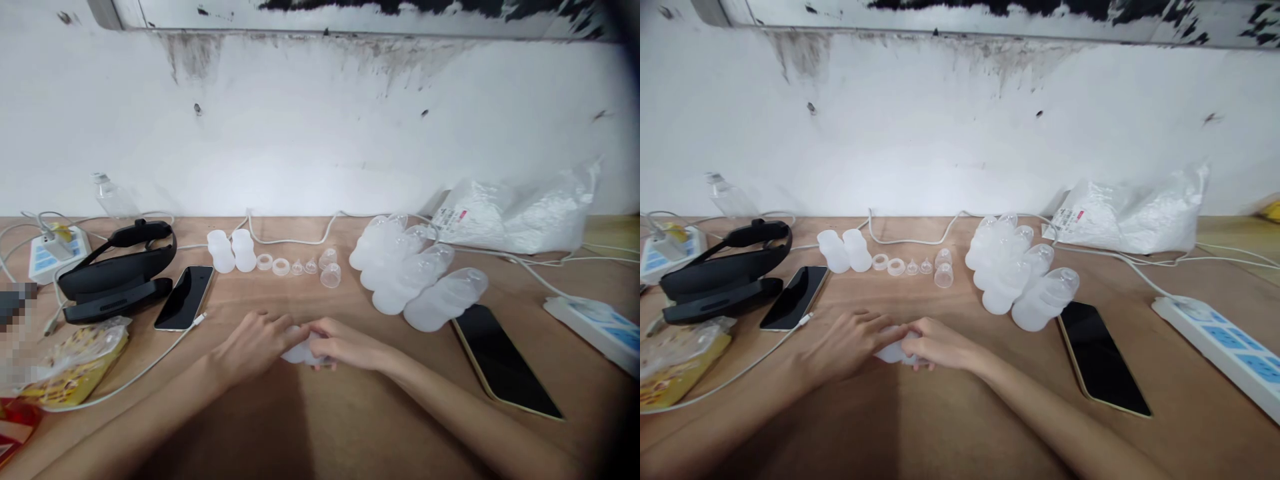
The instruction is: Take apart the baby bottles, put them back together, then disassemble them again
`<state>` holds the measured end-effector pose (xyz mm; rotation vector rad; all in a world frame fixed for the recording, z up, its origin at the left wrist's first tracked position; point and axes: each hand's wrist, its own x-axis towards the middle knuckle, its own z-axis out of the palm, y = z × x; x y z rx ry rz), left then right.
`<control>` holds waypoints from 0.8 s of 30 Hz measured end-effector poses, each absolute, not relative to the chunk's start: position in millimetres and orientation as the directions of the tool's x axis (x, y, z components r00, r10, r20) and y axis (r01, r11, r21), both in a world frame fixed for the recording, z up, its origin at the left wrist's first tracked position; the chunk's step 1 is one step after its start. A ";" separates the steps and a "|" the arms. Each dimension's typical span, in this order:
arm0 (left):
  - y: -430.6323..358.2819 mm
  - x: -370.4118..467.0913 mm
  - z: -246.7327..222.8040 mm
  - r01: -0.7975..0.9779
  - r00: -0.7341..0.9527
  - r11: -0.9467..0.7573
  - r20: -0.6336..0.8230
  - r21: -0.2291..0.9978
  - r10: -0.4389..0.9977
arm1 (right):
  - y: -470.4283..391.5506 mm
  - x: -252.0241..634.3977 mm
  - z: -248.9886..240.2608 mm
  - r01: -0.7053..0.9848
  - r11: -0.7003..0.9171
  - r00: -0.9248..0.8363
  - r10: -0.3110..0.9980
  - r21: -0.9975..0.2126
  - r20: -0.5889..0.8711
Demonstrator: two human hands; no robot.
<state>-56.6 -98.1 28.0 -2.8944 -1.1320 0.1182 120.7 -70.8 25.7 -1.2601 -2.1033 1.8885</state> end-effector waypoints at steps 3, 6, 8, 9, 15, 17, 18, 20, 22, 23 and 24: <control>-100.7 -56.2 30.3 0.702 0.708 -0.712 -0.102 -0.017 0.699 | -73.6 121.1 27.7 0.549 -0.069 -0.644 0.601 -0.833 -0.474; -104.5 -54.1 39.3 0.726 0.683 -0.688 -0.133 0.010 0.719 | -75.5 122.6 28.0 0.561 -0.057 -0.639 0.603 -0.826 -0.477; -107.4 -52.4 48.6 0.737 0.668 -0.676 -0.163 0.012 0.726 | -76.6 123.0 27.9 0.558 -0.051 -0.653 0.589 -0.828 -0.476; -108.8 -51.5 53.2 0.741 0.661 -0.671 -0.179 0.010 0.728 | -76.9 122.9 27.8 0.555 -0.050 -0.664 0.576 -0.831 -0.478; -115.4 -50.0 64.1 0.754 0.642 -0.657 -0.198 -0.009 0.740 | -73.7 124.0 31.6 0.539 -0.060 -0.726 0.471 -0.840 -0.500; -115.0 -50.7 65.0 0.771 0.618 -0.635 -0.192 -0.040 0.762 | -71.7 126.5 37.1 0.499 0.046 -0.772 0.478 -0.866 -0.419; -114.3 -51.1 66.0 0.782 0.606 -0.623 -0.189 -0.037 0.772 | -71.3 127.5 40.2 0.481 0.135 -0.791 0.492 -0.866 -0.363; -113.0 -51.4 68.2 0.799 0.592 -0.601 -0.177 0.005 0.786 | -73.0 128.1 45.5 0.488 0.344 -0.800 0.543 -0.802 -0.254; -112.6 -52.0 69.4 0.802 0.594 -0.595 -0.163 0.051 0.787 | -77.6 126.2 47.4 0.554 0.495 -0.774 0.602 -0.669 -0.196; -112.8 -52.9 68.9 0.799 0.600 -0.598 -0.153 0.066 0.785 | -80.6 125.0 46.9 0.591 0.530 -0.756 0.627 -0.608 -0.189; -113.3 -54.6 67.7 0.797 0.604 -0.599 -0.144 0.078 0.784 | -83.4 124.3 45.7 0.620 0.545 -0.740 0.645 -0.564 -0.191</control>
